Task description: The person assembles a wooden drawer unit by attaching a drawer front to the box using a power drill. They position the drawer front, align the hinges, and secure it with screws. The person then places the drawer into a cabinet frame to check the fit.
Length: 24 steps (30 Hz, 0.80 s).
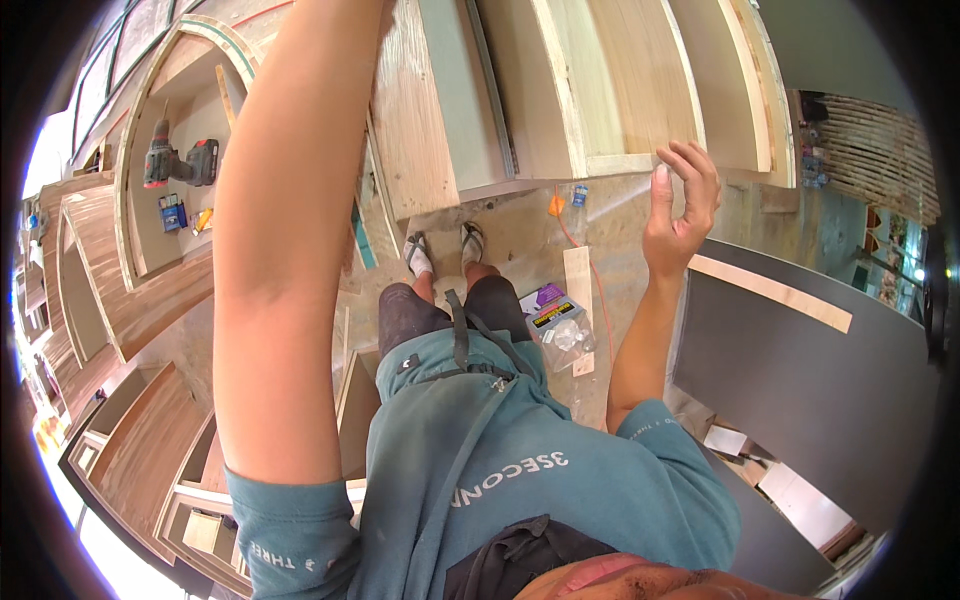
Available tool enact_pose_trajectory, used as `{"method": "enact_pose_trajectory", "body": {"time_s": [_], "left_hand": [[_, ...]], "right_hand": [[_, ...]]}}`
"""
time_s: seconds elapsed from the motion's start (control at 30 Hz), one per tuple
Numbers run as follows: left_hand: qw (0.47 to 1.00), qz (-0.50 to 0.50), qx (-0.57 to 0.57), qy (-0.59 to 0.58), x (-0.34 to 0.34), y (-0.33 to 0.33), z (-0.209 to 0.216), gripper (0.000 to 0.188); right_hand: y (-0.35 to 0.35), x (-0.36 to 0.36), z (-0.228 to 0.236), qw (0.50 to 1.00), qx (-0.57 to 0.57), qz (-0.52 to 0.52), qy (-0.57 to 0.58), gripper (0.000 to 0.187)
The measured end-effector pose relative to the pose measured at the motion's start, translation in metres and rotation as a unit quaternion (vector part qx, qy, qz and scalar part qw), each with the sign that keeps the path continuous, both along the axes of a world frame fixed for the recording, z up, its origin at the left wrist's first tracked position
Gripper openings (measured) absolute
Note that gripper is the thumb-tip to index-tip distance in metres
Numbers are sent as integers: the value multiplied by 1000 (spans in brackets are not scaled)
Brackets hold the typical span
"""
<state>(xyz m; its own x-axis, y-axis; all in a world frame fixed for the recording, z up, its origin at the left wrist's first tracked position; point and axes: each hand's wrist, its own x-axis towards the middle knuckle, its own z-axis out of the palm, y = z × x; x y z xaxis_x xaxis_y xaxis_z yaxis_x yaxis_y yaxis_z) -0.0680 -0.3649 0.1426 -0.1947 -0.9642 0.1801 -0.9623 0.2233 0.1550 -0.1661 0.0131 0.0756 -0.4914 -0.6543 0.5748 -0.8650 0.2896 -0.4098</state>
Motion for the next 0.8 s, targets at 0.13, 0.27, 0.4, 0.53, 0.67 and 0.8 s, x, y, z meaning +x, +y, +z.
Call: {"method": "enact_pose_trajectory", "body": {"time_s": [0.13, 0.27, 0.4, 0.53, 0.67, 0.8], "left_hand": [[1000, -1, -6, -15, -1, -5, -3, 74], [1000, 3, -4, -15, -4, -10, -5, 71], [1000, -4, 18, -18, -3, -9, 1, 74], [1000, -4, 3, -16, 0, -8, 3, 76], [1000, 8, -8, -11, -4, -13, -4, 79], [1000, 13, -2, -26, -9, -8, 0, 83]], "right_hand": [[-14, -1, 10, 999, 8, 38, -13, 17], [-36, 11, 21, 992, 101, 75, -13, 20], [-36, 21, 13, 981, 167, 100, 12, 41], [-26, 25, 16, 980, 173, 96, 9, 54], [-9, 35, 14, 983, 165, 79, 6, 55], [21, 46, 20, 978, 194, 76, 4, 54]]}}
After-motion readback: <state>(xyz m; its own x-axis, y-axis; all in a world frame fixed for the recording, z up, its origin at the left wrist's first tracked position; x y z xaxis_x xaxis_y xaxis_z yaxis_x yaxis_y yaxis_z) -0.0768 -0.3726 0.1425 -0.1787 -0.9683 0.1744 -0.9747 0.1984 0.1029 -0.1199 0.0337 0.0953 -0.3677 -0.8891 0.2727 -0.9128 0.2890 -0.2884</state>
